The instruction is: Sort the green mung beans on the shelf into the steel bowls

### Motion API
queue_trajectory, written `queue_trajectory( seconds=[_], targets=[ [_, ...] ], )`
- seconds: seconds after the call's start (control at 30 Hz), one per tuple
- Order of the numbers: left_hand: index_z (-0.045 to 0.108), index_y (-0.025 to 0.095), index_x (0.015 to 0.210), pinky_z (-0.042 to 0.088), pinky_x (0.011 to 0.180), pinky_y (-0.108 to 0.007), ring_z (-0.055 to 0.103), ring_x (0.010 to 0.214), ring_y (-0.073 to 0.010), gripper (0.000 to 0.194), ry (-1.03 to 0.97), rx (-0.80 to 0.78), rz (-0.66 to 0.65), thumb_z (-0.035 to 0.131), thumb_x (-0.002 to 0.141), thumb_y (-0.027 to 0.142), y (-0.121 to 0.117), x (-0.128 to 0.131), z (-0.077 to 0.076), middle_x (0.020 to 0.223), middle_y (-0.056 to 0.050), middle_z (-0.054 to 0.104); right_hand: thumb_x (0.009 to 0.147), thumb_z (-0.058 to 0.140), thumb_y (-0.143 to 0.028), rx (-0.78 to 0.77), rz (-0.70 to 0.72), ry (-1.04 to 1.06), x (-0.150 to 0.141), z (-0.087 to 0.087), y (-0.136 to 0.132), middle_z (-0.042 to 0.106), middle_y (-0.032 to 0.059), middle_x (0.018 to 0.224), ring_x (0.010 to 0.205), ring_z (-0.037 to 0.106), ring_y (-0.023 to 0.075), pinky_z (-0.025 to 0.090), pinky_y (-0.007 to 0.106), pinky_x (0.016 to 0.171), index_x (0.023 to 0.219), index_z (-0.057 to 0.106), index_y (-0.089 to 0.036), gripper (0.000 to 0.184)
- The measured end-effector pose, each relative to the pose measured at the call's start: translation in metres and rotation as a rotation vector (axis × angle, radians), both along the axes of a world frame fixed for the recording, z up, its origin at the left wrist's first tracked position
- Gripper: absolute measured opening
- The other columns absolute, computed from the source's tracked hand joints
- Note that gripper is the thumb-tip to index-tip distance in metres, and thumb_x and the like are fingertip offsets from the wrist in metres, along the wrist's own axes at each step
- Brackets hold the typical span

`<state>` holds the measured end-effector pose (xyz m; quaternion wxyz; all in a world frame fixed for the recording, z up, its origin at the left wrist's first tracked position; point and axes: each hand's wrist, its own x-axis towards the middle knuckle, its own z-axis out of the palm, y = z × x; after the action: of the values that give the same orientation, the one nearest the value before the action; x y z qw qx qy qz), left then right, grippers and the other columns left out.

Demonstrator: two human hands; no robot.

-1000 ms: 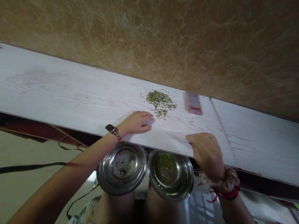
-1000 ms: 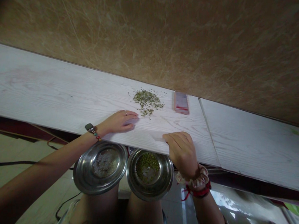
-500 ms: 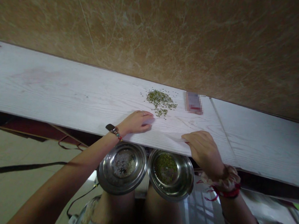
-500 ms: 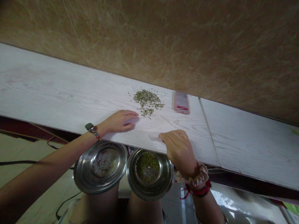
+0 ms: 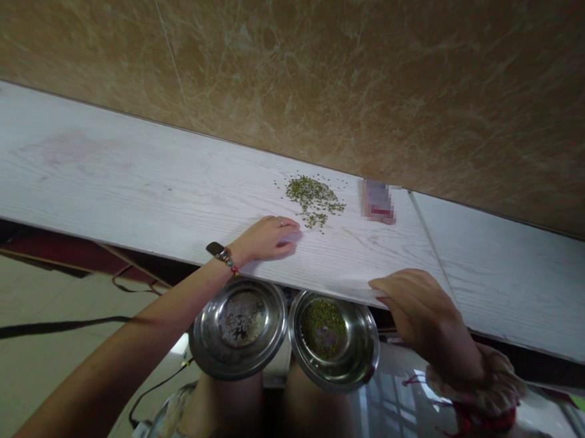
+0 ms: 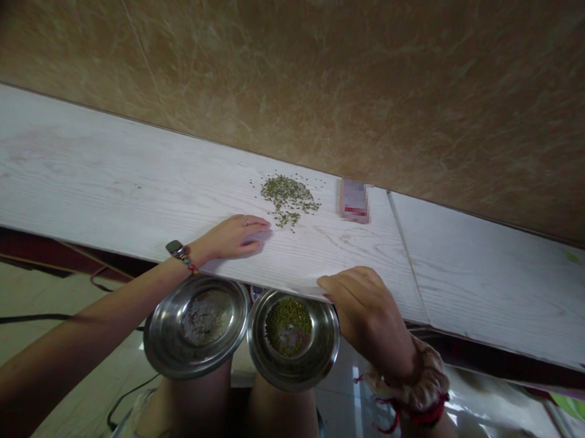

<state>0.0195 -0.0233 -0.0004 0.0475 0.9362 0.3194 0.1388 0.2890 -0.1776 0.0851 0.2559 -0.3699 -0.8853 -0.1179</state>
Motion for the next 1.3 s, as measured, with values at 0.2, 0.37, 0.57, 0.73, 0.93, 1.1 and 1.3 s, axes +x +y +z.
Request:
queue_trajectory(
  seconds=[0.2,0.37,0.57,0.73,0.93,1.1,1.3],
  targets=[
    [0.062,0.019,0.117,0.047,0.096,-0.039,0.062,0.113,-0.023,0.033,-0.015,0.021,-0.003,0.049,0.09,0.034,0.0,-0.001,-0.001,0.129,-0.009,0.064,0.091,0.05,-0.012,0.302,-0.331,-0.032,0.017,-0.023,0.025,0.069,0.0047,0.075,0.073,0.059,0.0188,0.041,0.033,0.072,0.098,0.065,-0.016,0.017],
    [0.062,0.016,0.117,0.048,0.096,-0.038,0.061,0.114,-0.023,0.034,-0.007,0.014,-0.003,0.049,0.09,0.031,0.0,0.0,0.001,0.128,-0.01,0.064,0.093,0.045,-0.017,0.33,-0.572,-0.098,0.025,-0.044,0.056,0.067,0.0051,0.073,0.073,0.056,0.0198,0.035,0.032,0.07,0.095,0.067,-0.017,0.022],
    [0.062,0.015,0.119,0.047,0.099,-0.038,0.06,0.117,-0.0231,0.035,0.004,-0.001,0.016,0.049,0.09,0.03,-0.001,0.001,0.002,0.129,-0.01,0.064,0.087,0.045,-0.011,0.155,-0.68,-0.164,0.019,-0.048,0.085,0.067,0.0082,0.074,0.075,0.055,0.0225,0.032,0.033,0.069,0.097,0.068,-0.014,0.026],
    [0.062,0.016,0.118,0.047,0.098,-0.04,0.061,0.116,-0.0238,0.034,-0.021,-0.006,0.028,0.051,0.09,0.031,-0.001,0.001,0.001,0.13,-0.01,0.063,0.087,0.045,-0.01,0.117,-0.621,-0.147,0.004,-0.046,0.085,0.069,0.0071,0.074,0.075,0.056,0.022,0.033,0.033,0.07,0.095,0.069,-0.015,0.026],
    [0.063,0.016,0.116,0.046,0.1,-0.042,0.06,0.117,-0.0259,0.033,-0.027,-0.005,0.095,0.054,0.088,0.031,0.0,0.0,0.0,0.13,-0.011,0.063,0.088,0.047,-0.01,0.156,-0.464,-0.088,-0.018,-0.043,0.067,0.07,0.0046,0.075,0.073,0.058,0.0189,0.035,0.032,0.071,0.093,0.069,-0.017,0.024],
    [0.062,0.018,0.117,0.046,0.1,-0.042,0.06,0.117,-0.025,0.034,-0.037,-0.007,0.089,0.054,0.089,0.033,0.0,-0.001,-0.001,0.131,-0.01,0.062,0.089,0.046,-0.01,0.176,-0.37,-0.091,-0.026,-0.037,0.055,0.07,0.0044,0.076,0.074,0.058,0.0186,0.037,0.031,0.074,0.095,0.068,-0.018,0.024],
    [0.061,0.014,0.119,0.046,0.1,-0.042,0.06,0.117,-0.0261,0.036,-0.022,-0.022,0.104,0.056,0.088,0.031,-0.002,0.001,0.003,0.131,-0.013,0.062,0.09,0.046,-0.013,0.268,-0.485,-0.049,-0.008,-0.032,0.074,0.071,0.0052,0.078,0.076,0.059,0.0199,0.038,0.032,0.072,0.097,0.068,-0.018,0.024]
  ],
)
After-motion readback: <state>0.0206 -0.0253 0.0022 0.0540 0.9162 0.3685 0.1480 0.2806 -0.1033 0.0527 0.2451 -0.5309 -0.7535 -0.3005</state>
